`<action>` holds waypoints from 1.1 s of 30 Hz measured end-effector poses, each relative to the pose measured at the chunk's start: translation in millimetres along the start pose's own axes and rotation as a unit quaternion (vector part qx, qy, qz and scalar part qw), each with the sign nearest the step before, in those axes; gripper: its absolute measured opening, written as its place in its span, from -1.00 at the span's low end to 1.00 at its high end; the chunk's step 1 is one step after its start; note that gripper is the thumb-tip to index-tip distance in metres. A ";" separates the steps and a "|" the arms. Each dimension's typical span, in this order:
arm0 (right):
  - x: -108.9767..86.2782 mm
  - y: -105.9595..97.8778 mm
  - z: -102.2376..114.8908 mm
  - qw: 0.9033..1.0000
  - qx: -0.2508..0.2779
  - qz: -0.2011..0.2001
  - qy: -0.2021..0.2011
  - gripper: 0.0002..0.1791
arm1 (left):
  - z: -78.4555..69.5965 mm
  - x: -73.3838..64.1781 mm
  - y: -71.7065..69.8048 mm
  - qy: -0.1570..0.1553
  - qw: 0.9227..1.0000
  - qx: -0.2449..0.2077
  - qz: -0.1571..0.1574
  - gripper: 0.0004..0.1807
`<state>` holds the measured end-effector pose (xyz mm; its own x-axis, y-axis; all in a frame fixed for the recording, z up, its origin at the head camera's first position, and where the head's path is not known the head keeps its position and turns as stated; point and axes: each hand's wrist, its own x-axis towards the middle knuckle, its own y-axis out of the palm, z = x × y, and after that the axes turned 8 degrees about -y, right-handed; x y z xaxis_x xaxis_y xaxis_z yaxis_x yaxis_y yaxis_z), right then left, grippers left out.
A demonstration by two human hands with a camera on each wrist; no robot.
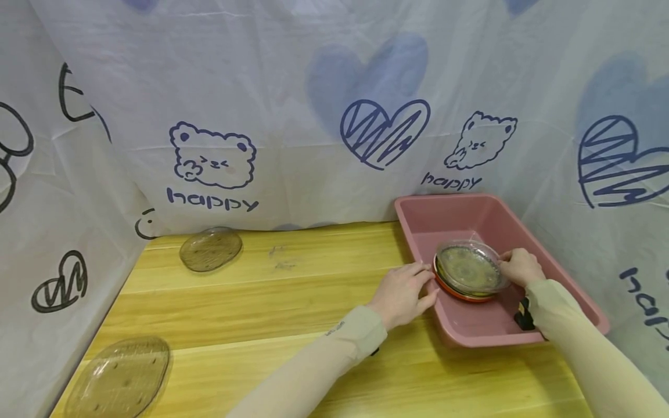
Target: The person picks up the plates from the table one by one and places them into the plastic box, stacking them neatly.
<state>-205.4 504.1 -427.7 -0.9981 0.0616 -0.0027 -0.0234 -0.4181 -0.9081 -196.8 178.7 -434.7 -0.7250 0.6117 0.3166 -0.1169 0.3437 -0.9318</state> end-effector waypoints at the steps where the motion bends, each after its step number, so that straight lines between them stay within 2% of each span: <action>1: -0.3 -0.3 0.4 1.000 0.001 0.001 0.000 -0.50 | -0.1 0.0 0.0 0.000 1.000 0.000 0.001 -0.55; 11: -2.6 -1.0 2.9 1.000 0.006 -0.005 0.009 -0.52 | -0.4 0.3 0.2 0.006 1.000 0.003 -0.007 -0.56; 24: -1.0 -1.1 0.4 0.999 0.040 0.021 0.016 -0.71 | -0.8 0.2 -1.0 0.007 1.000 0.005 -0.011 -0.57; 33: -3.0 -0.9 0.9 0.998 0.048 0.026 0.025 -0.74 | -1.5 -0.1 0.3 0.007 1.000 0.003 -0.012 -0.57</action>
<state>-202.5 503.5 -426.5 -0.9941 0.0814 -0.0711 0.0201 -0.5068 -0.8618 -195.8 179.8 -434.8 -0.7128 0.6125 0.3416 -0.1393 0.3537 -0.9249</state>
